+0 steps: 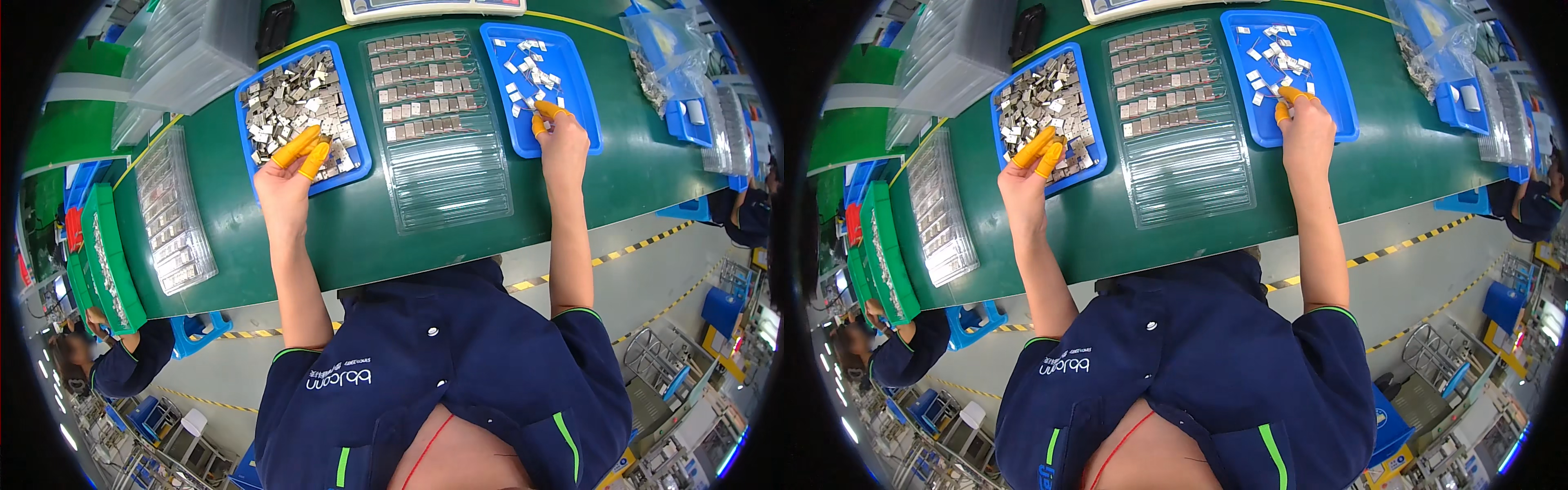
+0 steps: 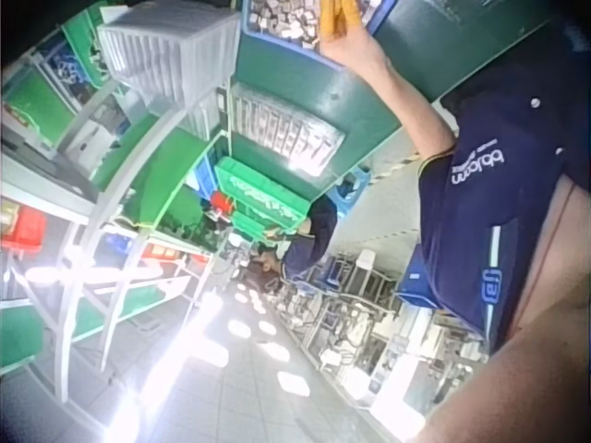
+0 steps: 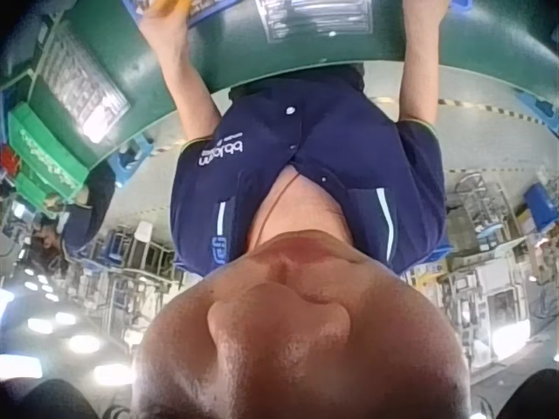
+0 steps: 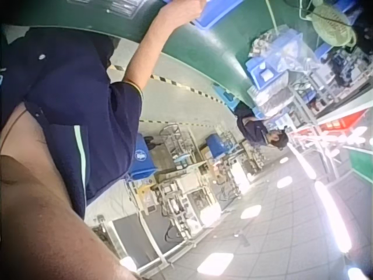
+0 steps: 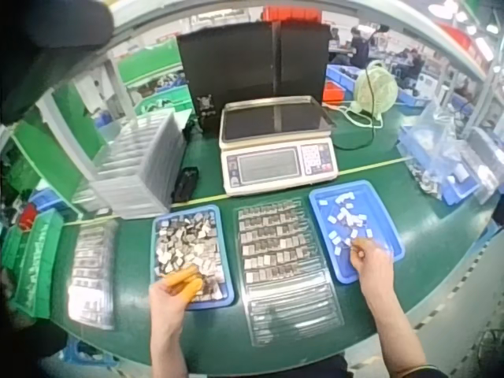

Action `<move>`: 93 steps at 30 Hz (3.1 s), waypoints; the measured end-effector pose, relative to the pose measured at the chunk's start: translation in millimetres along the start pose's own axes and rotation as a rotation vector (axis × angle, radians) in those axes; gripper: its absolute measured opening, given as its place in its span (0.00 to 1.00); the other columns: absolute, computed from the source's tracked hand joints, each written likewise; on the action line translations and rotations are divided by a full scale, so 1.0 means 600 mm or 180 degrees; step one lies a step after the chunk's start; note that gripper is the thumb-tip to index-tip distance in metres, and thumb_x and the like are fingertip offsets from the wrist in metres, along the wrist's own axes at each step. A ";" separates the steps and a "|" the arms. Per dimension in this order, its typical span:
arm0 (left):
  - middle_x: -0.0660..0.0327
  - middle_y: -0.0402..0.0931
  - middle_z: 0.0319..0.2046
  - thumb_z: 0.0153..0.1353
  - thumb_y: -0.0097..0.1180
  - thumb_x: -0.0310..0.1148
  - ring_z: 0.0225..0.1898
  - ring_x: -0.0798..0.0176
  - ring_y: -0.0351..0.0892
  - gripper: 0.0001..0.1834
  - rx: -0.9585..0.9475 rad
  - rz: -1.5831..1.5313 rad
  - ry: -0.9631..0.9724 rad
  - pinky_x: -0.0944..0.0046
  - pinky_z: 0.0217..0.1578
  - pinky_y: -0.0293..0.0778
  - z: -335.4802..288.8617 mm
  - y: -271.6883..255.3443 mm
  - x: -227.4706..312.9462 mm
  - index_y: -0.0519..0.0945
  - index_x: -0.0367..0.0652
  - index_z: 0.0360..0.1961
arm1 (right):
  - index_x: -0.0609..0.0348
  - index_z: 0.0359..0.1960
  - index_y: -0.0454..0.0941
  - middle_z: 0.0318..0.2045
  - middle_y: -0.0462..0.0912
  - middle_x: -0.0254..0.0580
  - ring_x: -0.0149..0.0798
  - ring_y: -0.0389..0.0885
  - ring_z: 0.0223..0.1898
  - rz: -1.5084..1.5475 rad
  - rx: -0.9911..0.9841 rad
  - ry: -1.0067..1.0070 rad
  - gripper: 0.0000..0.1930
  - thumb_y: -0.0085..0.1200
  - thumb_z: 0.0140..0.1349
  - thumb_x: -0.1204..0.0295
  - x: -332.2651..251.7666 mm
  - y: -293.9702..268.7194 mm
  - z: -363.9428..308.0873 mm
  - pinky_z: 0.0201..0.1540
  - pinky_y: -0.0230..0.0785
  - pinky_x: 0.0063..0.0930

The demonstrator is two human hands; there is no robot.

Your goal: The person sits at a green workbench in a factory setting, wearing yellow finger cots. They repeatedly pick up small silver rectangular components from a blue tray and white rectangular components from another blue tray. The person joins these two components together by hand and places the assembled unit into a clear plastic tray with compartments.

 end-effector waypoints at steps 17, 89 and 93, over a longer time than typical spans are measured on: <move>0.50 0.79 0.38 0.55 0.57 0.23 0.38 0.57 0.81 0.14 -0.0376 -0.0924 -0.0550 0.69 0.36 0.79 -0.025 0.042 -0.016 0.77 0.31 0.44 | 0.62 0.36 0.80 0.35 0.81 0.48 0.45 0.80 0.32 0.0368 -0.0271 0.0024 0.13 0.61 0.44 0.78 0.014 -0.019 0.006 0.37 0.72 0.33; 0.52 0.79 0.35 0.54 0.58 0.19 0.33 0.61 0.81 0.11 -0.0278 -0.1409 -0.0582 0.67 0.37 0.79 -0.091 0.174 -0.038 0.78 0.30 0.40 | 0.57 0.34 0.83 0.32 0.83 0.39 0.40 0.78 0.37 0.3000 -0.0807 -0.0462 0.11 0.61 0.47 0.77 -0.138 -0.021 -0.091 0.44 0.69 0.28; 0.52 0.79 0.35 0.53 0.58 0.19 0.34 0.60 0.81 0.12 -0.0299 -0.1446 -0.0510 0.66 0.37 0.79 -0.096 0.179 -0.048 0.77 0.30 0.40 | 0.54 0.32 0.83 0.31 0.83 0.35 0.39 0.78 0.37 0.2411 -0.0341 -0.0987 0.09 0.62 0.47 0.74 -0.131 -0.023 -0.083 0.48 0.66 0.31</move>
Point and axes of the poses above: each hand's wrist, its own z-axis towards the middle knuckle, its own y-axis out of the palm, x = y × z, the point moved 2 cm from there along z, towards the middle knuckle
